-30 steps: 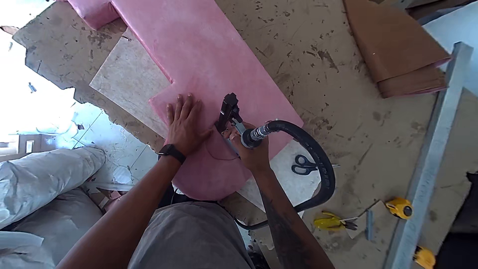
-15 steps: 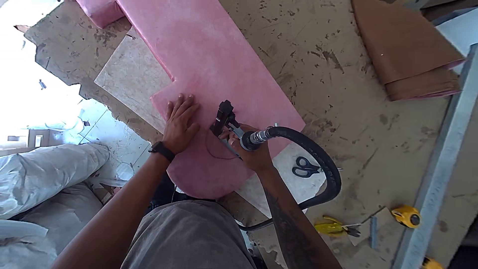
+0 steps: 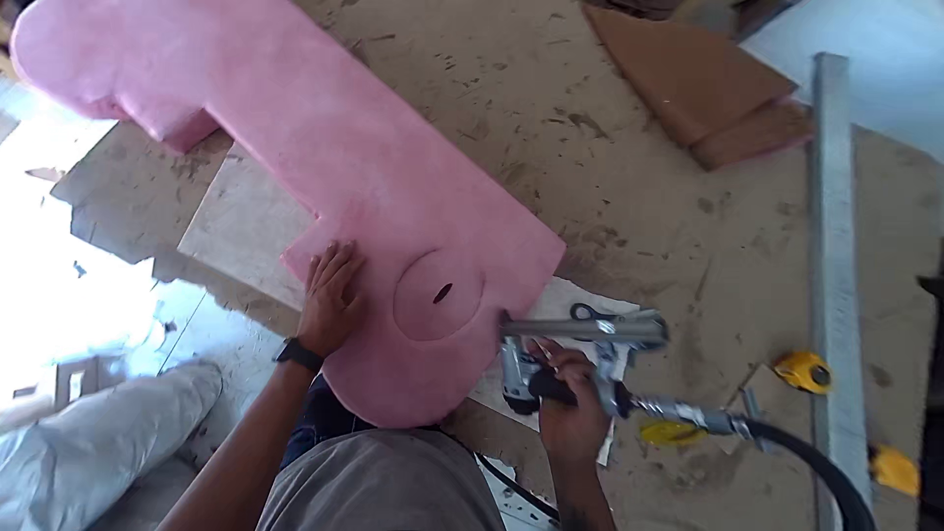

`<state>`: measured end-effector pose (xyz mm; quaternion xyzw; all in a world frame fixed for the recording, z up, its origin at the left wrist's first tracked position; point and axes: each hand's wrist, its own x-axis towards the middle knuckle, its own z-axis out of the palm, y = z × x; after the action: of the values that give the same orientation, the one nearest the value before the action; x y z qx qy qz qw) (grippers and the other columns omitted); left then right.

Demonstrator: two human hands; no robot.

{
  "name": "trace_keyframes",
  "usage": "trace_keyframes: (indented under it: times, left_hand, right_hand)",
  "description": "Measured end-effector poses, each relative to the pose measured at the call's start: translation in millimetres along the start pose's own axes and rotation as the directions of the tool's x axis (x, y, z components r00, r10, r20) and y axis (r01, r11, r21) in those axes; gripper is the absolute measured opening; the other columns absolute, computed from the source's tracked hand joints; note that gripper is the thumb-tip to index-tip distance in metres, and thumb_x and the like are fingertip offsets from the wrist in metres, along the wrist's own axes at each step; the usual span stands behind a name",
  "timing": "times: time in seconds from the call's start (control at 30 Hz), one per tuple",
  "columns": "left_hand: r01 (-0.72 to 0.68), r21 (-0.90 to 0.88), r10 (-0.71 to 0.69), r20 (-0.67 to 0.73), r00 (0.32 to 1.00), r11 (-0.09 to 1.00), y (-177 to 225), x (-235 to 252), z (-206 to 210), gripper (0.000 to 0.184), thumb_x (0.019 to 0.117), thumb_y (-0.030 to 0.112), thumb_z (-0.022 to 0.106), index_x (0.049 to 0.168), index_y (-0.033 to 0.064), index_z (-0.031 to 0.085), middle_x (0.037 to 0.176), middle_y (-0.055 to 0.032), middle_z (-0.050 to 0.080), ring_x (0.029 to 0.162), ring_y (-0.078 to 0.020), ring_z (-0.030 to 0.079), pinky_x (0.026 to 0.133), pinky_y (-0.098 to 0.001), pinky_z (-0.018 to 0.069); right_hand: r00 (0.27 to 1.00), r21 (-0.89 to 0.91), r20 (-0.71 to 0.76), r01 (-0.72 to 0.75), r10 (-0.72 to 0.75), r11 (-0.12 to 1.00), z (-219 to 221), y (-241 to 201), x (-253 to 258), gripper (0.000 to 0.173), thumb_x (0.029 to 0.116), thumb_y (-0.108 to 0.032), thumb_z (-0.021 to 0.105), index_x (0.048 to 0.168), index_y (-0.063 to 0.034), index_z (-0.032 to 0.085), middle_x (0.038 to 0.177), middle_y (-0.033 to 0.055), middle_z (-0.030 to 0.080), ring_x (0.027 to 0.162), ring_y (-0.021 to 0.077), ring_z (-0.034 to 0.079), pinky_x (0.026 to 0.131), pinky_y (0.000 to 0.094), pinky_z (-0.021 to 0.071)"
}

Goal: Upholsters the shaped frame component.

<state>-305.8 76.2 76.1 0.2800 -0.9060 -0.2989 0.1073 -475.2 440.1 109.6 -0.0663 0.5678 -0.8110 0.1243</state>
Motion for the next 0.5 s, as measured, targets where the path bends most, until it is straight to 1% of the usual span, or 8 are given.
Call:
trace_keyframes:
  times: [0.07, 0.17, 0.2, 0.27, 0.3, 0.37, 0.4, 0.5]
  left_hand:
    - [-0.048, -0.037, 0.048, 0.004, 0.999, 0.998, -10, -4, -6, 0.046, 0.0970, 0.037, 0.056, 0.142, 0.0267, 0.062, 0.163, 0.0095, 0.041, 0.158, -0.0154, 0.021, 0.130, -0.0517, 0.0173]
    - [-0.129, -0.119, 0.131, 0.013, 0.991, 0.985, -25, -3, -20, 0.039, 0.0968, 0.038, 0.057, 0.132, 0.0264, 0.070, 0.155, 0.0079, 0.051, 0.154, -0.0177, 0.032, 0.127, -0.0504, 0.0285]
    - [-0.142, -0.153, 0.147, 0.023, 0.989, 0.978, -30, -3, -26, 0.037, 0.0963, 0.037, 0.058, 0.129, 0.0266, 0.071, 0.153, 0.0076, 0.054, 0.153, -0.0178, 0.034, 0.126, -0.0500, 0.0314]
    - [-0.165, -0.216, 0.182, 0.064, 0.981, 0.962, -42, -3, -39, 0.034, 0.0966, 0.037, 0.059, 0.125, 0.0261, 0.074, 0.150, 0.0073, 0.057, 0.151, -0.0181, 0.037, 0.124, -0.0504, 0.0341]
    - [-0.185, -0.247, 0.209, 0.077, 0.975, 0.951, -47, 1, -44, 0.032, 0.0967, 0.037, 0.059, 0.123, 0.0255, 0.075, 0.147, 0.0064, 0.059, 0.150, -0.0192, 0.039, 0.124, -0.0509, 0.0352]
    - [-0.246, -0.287, 0.281, 0.088, 0.956, 0.926, -57, 14, -47, 0.031, 0.0972, 0.037, 0.059, 0.119, 0.0239, 0.077, 0.142, 0.0043, 0.064, 0.147, -0.0214, 0.044, 0.122, -0.0507, 0.0362]
    - [-0.275, -0.296, 0.314, 0.091, 0.945, 0.915, -62, 21, -48, 0.031, 0.0978, 0.037, 0.058, 0.118, 0.0235, 0.077, 0.140, 0.0040, 0.065, 0.145, -0.0217, 0.046, 0.122, -0.0502, 0.0361]
    - [-0.326, -0.301, 0.368, 0.094, 0.925, 0.896, -72, 37, -50, 0.029, 0.0975, 0.035, 0.056, 0.114, 0.0240, 0.078, 0.132, 0.0048, 0.069, 0.137, -0.0208, 0.053, 0.118, -0.0483, 0.0397]
  right_hand:
    - [0.968, 0.089, -0.250, 0.017, 0.006, 0.996, -43, -2, -32, 0.021, 0.0993, -0.027, 0.054, 0.088, -0.0138, 0.065, 0.108, 0.0087, 0.070, 0.118, 0.0314, 0.064, 0.107, 0.0515, 0.0499]
    - [0.774, 0.111, -0.632, 0.041, 0.038, 0.993, -90, 11, -76, 0.028, 0.1043, -0.026, 0.040, 0.099, -0.0105, 0.063, 0.105, 0.0073, 0.071, 0.104, 0.0208, 0.069, 0.090, 0.0393, 0.0579]
    - [0.673, 0.084, -0.732, -0.061, 0.103, 0.995, -94, 12, -88, 0.027, 0.1054, -0.030, 0.040, 0.107, -0.0116, 0.060, 0.102, 0.0052, 0.069, 0.094, 0.0171, 0.068, 0.080, 0.0367, 0.0590]
    - [0.574, 0.082, -0.765, -0.364, 0.293, 0.928, -89, 3, -116, 0.048, 0.1085, -0.042, 0.044, 0.137, -0.0050, 0.050, 0.119, 0.0156, 0.065, 0.100, 0.0268, 0.069, 0.084, 0.0460, 0.0607]
    - [0.558, 0.039, -0.744, -0.513, 0.368, 0.857, -84, -3, -126, 0.053, 0.1082, -0.044, 0.047, 0.138, -0.0007, 0.052, 0.116, 0.0184, 0.068, 0.097, 0.0290, 0.072, 0.082, 0.0461, 0.0626]
    - [0.585, -0.139, -0.672, -0.702, 0.454, 0.699, -65, -20, -127, 0.047, 0.1085, -0.039, 0.047, 0.120, 0.0034, 0.063, 0.095, 0.0176, 0.072, 0.080, 0.0279, 0.073, 0.070, 0.0437, 0.0628]
    - [0.629, -0.252, -0.632, -0.719, 0.453, 0.648, -50, -31, -117, 0.046, 0.1090, -0.039, 0.047, 0.113, 0.0032, 0.067, 0.090, 0.0160, 0.072, 0.076, 0.0265, 0.072, 0.069, 0.0430, 0.0626]
    - [0.758, -0.504, -0.575, -0.626, 0.309, 0.595, -12, -46, -45, 0.045, 0.1098, -0.039, 0.046, 0.113, -0.0001, 0.069, 0.095, 0.0137, 0.073, 0.085, 0.0259, 0.072, 0.077, 0.0464, 0.0617]
